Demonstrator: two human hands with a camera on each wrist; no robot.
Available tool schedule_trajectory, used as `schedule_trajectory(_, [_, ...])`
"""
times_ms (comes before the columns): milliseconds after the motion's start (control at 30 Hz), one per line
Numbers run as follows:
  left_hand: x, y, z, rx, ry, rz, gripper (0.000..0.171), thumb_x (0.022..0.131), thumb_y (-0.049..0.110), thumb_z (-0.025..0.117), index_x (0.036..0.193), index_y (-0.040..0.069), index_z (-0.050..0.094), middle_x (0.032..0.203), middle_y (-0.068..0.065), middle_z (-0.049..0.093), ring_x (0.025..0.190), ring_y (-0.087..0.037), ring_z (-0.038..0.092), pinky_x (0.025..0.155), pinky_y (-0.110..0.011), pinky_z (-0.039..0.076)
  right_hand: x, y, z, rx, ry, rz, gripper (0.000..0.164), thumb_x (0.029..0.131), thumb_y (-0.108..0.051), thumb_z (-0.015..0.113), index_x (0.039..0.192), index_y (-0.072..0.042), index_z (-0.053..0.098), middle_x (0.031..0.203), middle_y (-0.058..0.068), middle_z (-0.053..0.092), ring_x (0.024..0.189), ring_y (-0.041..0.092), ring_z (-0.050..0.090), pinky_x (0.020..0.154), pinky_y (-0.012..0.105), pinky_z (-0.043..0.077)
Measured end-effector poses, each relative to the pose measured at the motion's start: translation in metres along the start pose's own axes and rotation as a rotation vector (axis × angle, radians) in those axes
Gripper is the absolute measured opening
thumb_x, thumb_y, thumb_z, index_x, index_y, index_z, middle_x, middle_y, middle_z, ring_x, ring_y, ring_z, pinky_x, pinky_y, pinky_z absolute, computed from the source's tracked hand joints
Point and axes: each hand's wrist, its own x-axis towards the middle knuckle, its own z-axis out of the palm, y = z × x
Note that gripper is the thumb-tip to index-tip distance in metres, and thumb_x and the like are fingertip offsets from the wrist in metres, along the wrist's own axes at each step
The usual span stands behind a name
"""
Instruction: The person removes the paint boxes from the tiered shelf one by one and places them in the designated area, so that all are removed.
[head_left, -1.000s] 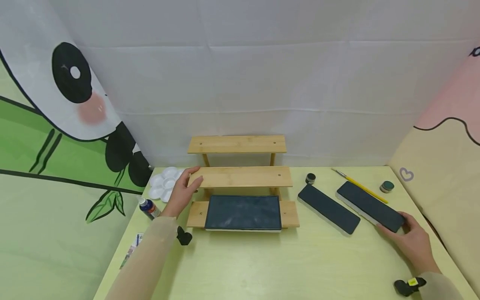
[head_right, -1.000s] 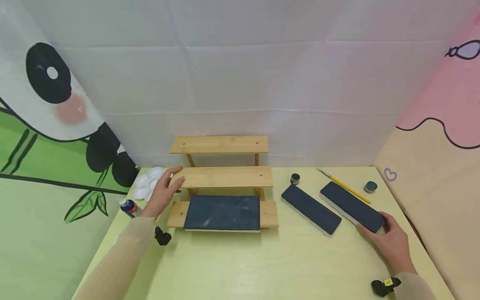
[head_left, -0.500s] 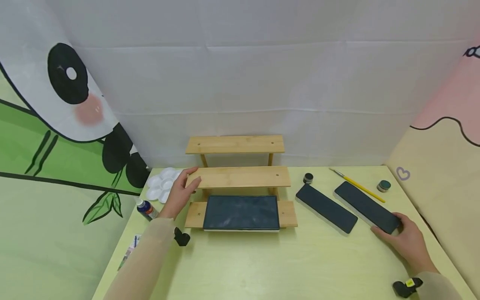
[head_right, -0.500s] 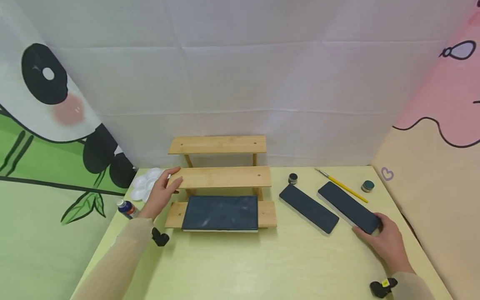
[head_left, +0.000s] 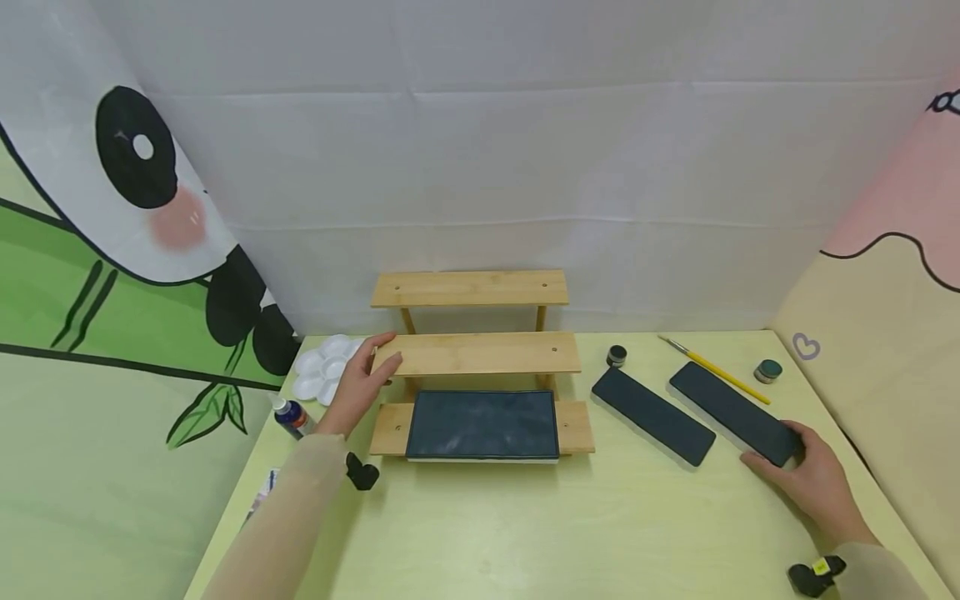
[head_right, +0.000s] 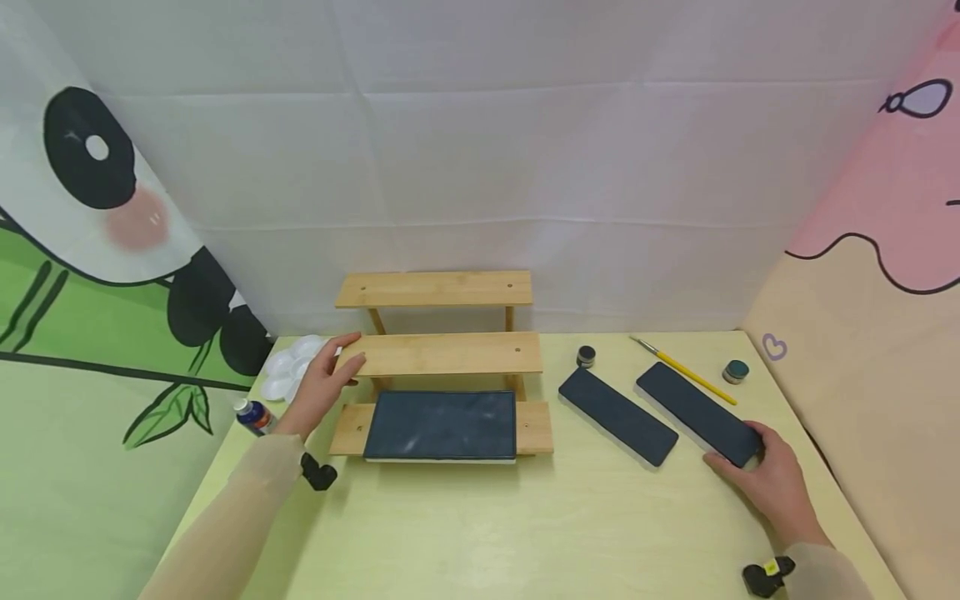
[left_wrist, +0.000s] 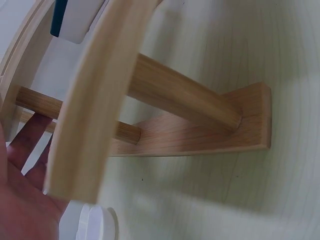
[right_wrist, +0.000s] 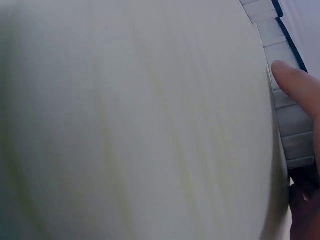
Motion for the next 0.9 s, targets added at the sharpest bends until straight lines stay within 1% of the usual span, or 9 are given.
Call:
schedule_trajectory(100, [-0.001, 0.000, 0.001, -0.007, 0.004, 0.003, 0.061, 0.105, 0.046, 0.063, 0.158, 0.022, 0.045, 0.166, 0.001, 0.034, 0.155, -0.032, 0.024, 0.092, -0.041, 0.053, 0.001, -0.001, -0.001, 0.000, -0.021, 0.000, 0.100, 0.090, -0.045, 0.083, 0.153, 0.013, 0.032, 0.143, 0.044, 0.040, 0.126, 0.062, 0.040, 0.098, 0.074, 0.033])
schedule_trajectory(267, [0.000, 0.001, 0.001, -0.004, -0.002, 0.014, 0.065, 0.106, 0.045, 0.062, 0.161, 0.017, 0.041, 0.167, 0.000, 0.033, 0.150, -0.030, 0.035, 0.094, -0.046, 0.051, 0.004, -0.007, -0.004, 0.002, -0.045, 0.029, 0.104, 0.092, -0.048, 0.080, 0.158, 0.011, 0.025, 0.148, 0.044, 0.036, 0.130, 0.064, 0.037, 0.100, 0.076, 0.031])
schedule_trajectory(433, [-0.002, 0.002, 0.001, -0.004, -0.010, 0.012, 0.063, 0.107, 0.043, 0.061, 0.161, 0.020, 0.041, 0.168, 0.001, 0.032, 0.155, -0.026, 0.026, 0.094, -0.046, 0.051, 0.008, -0.017, -0.008, 0.038, -0.023, 0.043, 0.097, 0.097, -0.051, 0.072, 0.160, 0.006, 0.027, 0.152, 0.040, 0.037, 0.131, 0.060, 0.039, 0.101, 0.075, 0.031])
schedule_trajectory(533, [-0.004, 0.002, 0.000, -0.002, -0.015, 0.015, 0.062, 0.107, 0.040, 0.062, 0.162, 0.022, 0.040, 0.168, -0.001, 0.031, 0.157, -0.027, 0.021, 0.094, -0.041, 0.051, 0.010, -0.027, -0.010, 0.085, 0.017, 0.006, 0.085, 0.099, -0.047, 0.071, 0.159, 0.002, 0.034, 0.154, 0.033, 0.041, 0.133, 0.055, 0.040, 0.104, 0.072, 0.030])
schedule_trajectory(600, [-0.005, 0.002, -0.001, -0.008, -0.017, 0.006, 0.064, 0.107, 0.038, 0.063, 0.163, 0.021, 0.038, 0.168, -0.002, 0.031, 0.154, -0.031, 0.027, 0.094, -0.038, 0.051, 0.011, -0.036, -0.010, 0.121, 0.042, -0.038, 0.077, 0.100, -0.041, 0.072, 0.157, -0.001, 0.040, 0.154, 0.029, 0.044, 0.136, 0.054, 0.039, 0.113, 0.063, 0.029])
schedule_trajectory(700, [-0.010, 0.003, -0.002, -0.036, -0.020, -0.017, 0.069, 0.107, 0.034, 0.063, 0.166, 0.020, 0.030, 0.161, -0.012, 0.043, 0.141, -0.041, 0.047, 0.095, -0.040, 0.052, 0.015, -0.051, -0.004, 0.144, 0.066, -0.116, 0.068, 0.099, -0.035, 0.075, 0.154, -0.007, 0.049, 0.151, 0.023, 0.048, 0.133, 0.047, 0.043, 0.115, 0.036, 0.029])
schedule_trajectory(733, [-0.012, 0.005, -0.002, -0.051, -0.023, -0.030, 0.071, 0.107, 0.031, 0.063, 0.166, 0.019, 0.027, 0.157, -0.016, 0.047, 0.135, -0.044, 0.052, 0.096, -0.042, 0.052, 0.017, -0.056, -0.001, 0.151, 0.064, -0.142, 0.065, 0.098, -0.034, 0.076, 0.152, -0.007, 0.051, 0.150, 0.022, 0.049, 0.133, 0.046, 0.043, 0.115, 0.036, 0.028])
schedule_trajectory(800, [-0.019, 0.013, -0.003, -0.067, -0.028, -0.047, 0.074, 0.108, 0.027, 0.062, 0.168, 0.019, 0.020, 0.149, -0.022, 0.053, 0.124, -0.045, 0.059, 0.096, -0.037, 0.052, 0.021, -0.068, 0.005, 0.155, 0.041, -0.185, 0.063, 0.097, -0.033, 0.078, 0.151, -0.010, 0.053, 0.149, 0.020, 0.049, 0.133, 0.045, 0.042, 0.114, 0.039, 0.029])
schedule_trajectory(900, [-0.028, 0.013, -0.003, -0.095, -0.026, -0.044, 0.078, 0.108, 0.021, 0.061, 0.169, 0.018, 0.012, 0.145, -0.026, 0.056, 0.117, -0.028, 0.066, 0.094, -0.027, 0.052, 0.026, -0.087, 0.015, 0.170, -0.007, -0.255, 0.061, 0.096, -0.030, 0.079, 0.149, -0.013, 0.055, 0.150, 0.017, 0.050, 0.138, 0.043, 0.041, 0.111, 0.061, 0.030])
